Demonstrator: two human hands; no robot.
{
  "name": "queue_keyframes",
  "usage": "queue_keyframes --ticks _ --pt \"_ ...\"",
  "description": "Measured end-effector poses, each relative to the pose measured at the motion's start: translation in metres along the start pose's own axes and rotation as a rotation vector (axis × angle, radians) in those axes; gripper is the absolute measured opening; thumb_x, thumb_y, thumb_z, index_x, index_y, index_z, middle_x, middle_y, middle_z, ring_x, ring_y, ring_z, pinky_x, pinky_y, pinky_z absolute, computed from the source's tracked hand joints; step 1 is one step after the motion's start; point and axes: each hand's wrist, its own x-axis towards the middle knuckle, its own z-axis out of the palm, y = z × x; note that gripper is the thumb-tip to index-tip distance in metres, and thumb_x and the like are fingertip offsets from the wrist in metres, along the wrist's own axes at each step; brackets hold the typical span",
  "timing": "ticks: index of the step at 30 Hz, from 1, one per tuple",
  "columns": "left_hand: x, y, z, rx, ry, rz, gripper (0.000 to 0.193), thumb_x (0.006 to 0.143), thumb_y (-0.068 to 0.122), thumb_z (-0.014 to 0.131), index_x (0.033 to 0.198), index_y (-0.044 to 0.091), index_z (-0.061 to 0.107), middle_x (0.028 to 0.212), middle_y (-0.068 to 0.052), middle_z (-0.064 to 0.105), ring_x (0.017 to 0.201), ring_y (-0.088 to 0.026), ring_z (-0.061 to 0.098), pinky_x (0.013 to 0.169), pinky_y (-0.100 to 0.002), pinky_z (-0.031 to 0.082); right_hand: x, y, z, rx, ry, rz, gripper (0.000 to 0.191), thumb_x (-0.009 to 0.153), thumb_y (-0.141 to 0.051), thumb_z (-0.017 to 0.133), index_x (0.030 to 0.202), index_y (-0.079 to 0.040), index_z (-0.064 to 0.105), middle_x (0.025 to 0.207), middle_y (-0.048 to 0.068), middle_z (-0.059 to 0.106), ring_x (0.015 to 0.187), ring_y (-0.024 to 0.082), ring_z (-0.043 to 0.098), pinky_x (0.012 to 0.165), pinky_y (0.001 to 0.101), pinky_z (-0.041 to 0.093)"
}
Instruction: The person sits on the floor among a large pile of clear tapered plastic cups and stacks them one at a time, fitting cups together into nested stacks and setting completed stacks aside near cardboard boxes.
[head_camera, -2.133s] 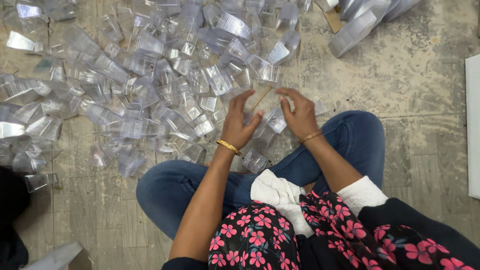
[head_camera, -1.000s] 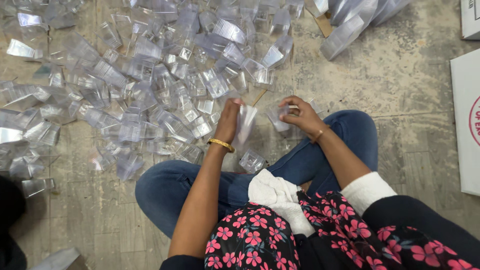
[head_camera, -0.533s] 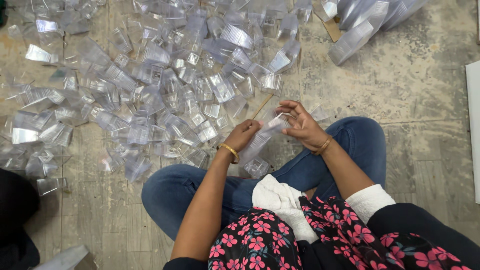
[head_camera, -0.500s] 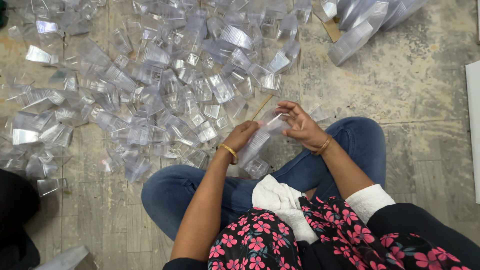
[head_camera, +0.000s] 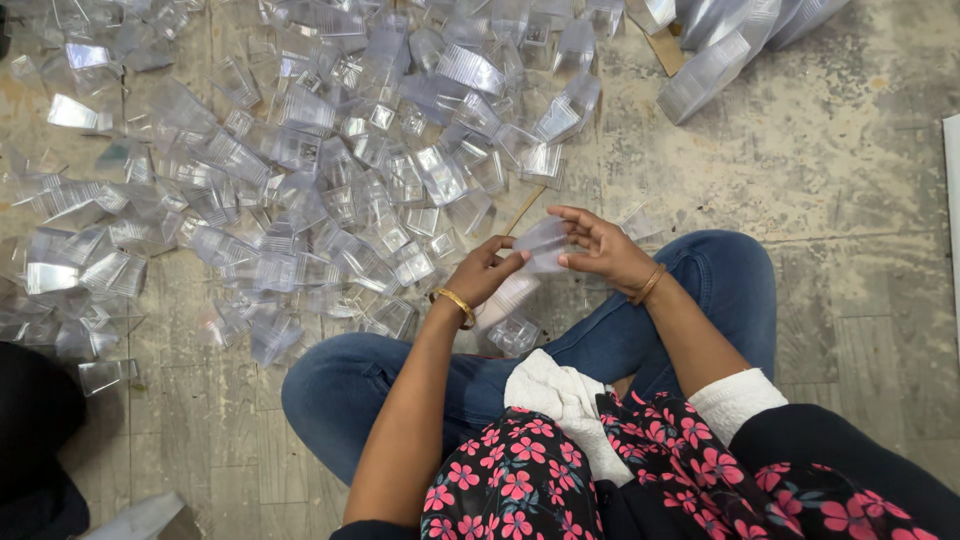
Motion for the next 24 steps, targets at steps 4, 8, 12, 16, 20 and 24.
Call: queue_keyframes --ticks 4,8,12,16,20,24 --pt "0.005 -0.007 -0.002 -0.101 -0.001 -0.08 0.05 0.093 0.052 0.065 0.109 0.006 0.075 0.089 -0.001 0.068 0.08 -0.011 0.058 0.074 -0.027 0.047 0.001 0.004 0.0 0.013 -0.072 -0.115 0.073 0.084 0.01 0.067 0.15 -0.007 0.042 0.143 0.003 0.049 0.136 0.014 0.048 0.105 0.0294 0.05" --pt "0.007 -0.014 -0.001 -0.037 -0.028 -0.01 0.046 0.093 0.052 0.068 0.102 0.006 0.074 0.089 -0.001 0.066 0.082 -0.01 0.056 0.075 -0.025 0.047 0.0 0.001 0.002 0.052 -0.122 -0.103 0.077 0.081 0.013 0.064 0.151 -0.009 0.041 0.144 0.005 0.046 0.133 0.015 0.048 0.101 0.0286 0.051" --pt "0.005 -0.011 0.001 -0.026 0.031 -0.028 0.045 0.089 0.052 0.069 0.106 0.01 0.068 0.084 -0.003 0.067 0.076 -0.011 0.057 0.071 -0.028 0.046 -0.001 -0.008 0.003 -0.017 -0.084 -0.028 0.077 0.084 0.005 0.07 0.153 -0.011 0.039 0.141 0.005 0.049 0.132 0.017 0.051 0.101 0.0323 0.052" --pt "0.0 -0.002 0.0 0.074 0.072 -0.01 0.048 0.087 0.053 0.069 0.112 0.013 0.065 0.078 -0.008 0.069 0.072 -0.015 0.062 0.07 -0.03 0.049 0.0 -0.013 0.006 -0.035 0.012 -0.007 0.077 0.089 -0.004 0.074 0.157 -0.011 0.039 0.137 0.008 0.054 0.13 0.02 0.056 0.107 0.0341 0.051" --pt "-0.006 0.006 0.001 0.136 0.099 0.048 0.052 0.083 0.054 0.071 0.117 0.016 0.064 0.082 -0.01 0.071 0.078 -0.021 0.069 0.074 -0.035 0.054 0.001 -0.014 0.005 -0.021 0.037 -0.048 0.086 0.085 0.002 0.076 0.159 -0.012 0.035 0.136 0.007 0.05 0.132 0.019 0.052 0.109 0.0326 0.049" --pt "-0.008 0.013 -0.001 0.259 0.106 0.062 0.058 0.081 0.056 0.068 0.126 0.019 0.063 0.093 -0.014 0.075 0.088 -0.028 0.074 0.081 -0.04 0.055 0.002 -0.01 0.001 0.004 0.018 -0.087 0.092 0.081 0.009 0.073 0.159 -0.013 0.03 0.138 0.005 0.046 0.133 0.017 0.047 0.1 0.0308 0.053"
